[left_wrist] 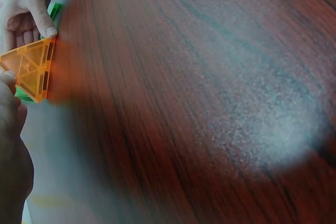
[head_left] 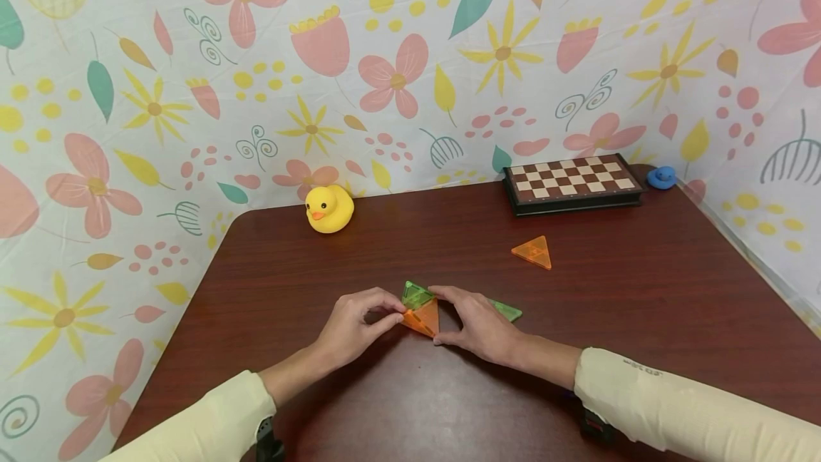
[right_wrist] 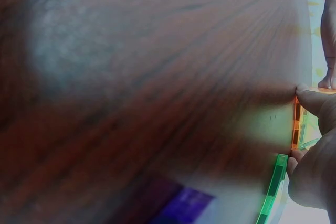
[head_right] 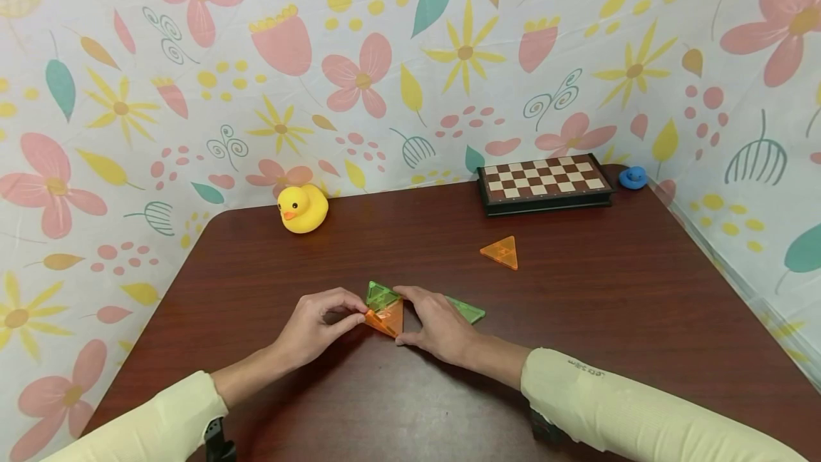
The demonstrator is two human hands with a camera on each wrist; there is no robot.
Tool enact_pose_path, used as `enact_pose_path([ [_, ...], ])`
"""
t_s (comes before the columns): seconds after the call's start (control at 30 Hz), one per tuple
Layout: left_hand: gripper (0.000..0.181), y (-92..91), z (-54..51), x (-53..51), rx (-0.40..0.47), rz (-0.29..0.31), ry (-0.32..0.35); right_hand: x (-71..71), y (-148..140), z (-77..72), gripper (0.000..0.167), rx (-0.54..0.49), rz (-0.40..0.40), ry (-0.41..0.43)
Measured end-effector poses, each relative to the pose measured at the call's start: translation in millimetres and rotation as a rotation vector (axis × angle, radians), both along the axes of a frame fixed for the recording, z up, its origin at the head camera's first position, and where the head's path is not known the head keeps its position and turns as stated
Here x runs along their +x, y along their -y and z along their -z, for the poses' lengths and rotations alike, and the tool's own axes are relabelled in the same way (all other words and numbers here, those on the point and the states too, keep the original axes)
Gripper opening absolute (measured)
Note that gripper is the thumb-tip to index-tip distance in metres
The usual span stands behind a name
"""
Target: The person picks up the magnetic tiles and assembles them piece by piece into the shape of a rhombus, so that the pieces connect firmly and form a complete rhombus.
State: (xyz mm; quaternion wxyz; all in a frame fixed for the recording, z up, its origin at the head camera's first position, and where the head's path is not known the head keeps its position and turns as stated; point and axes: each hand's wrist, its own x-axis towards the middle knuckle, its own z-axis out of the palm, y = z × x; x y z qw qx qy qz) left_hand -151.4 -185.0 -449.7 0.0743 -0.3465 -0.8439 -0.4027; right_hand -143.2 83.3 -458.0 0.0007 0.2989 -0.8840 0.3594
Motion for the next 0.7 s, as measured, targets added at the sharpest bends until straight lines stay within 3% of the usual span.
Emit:
enact_pose_path([
  [0.23, 0.012, -2.1, -0.6, -1.5, 0.002, -0.003, -0.022, -0.9, -0.2, -0.1, 0.075, -0.004, -0.009, -0.005],
  [0.7, 0.013, -4.8, 0.2, -3.5, 0.005, -0.008, 0.009, -1.3, -0.7, 1.0, 0.072, -0.008, -0.010, -0.011],
])
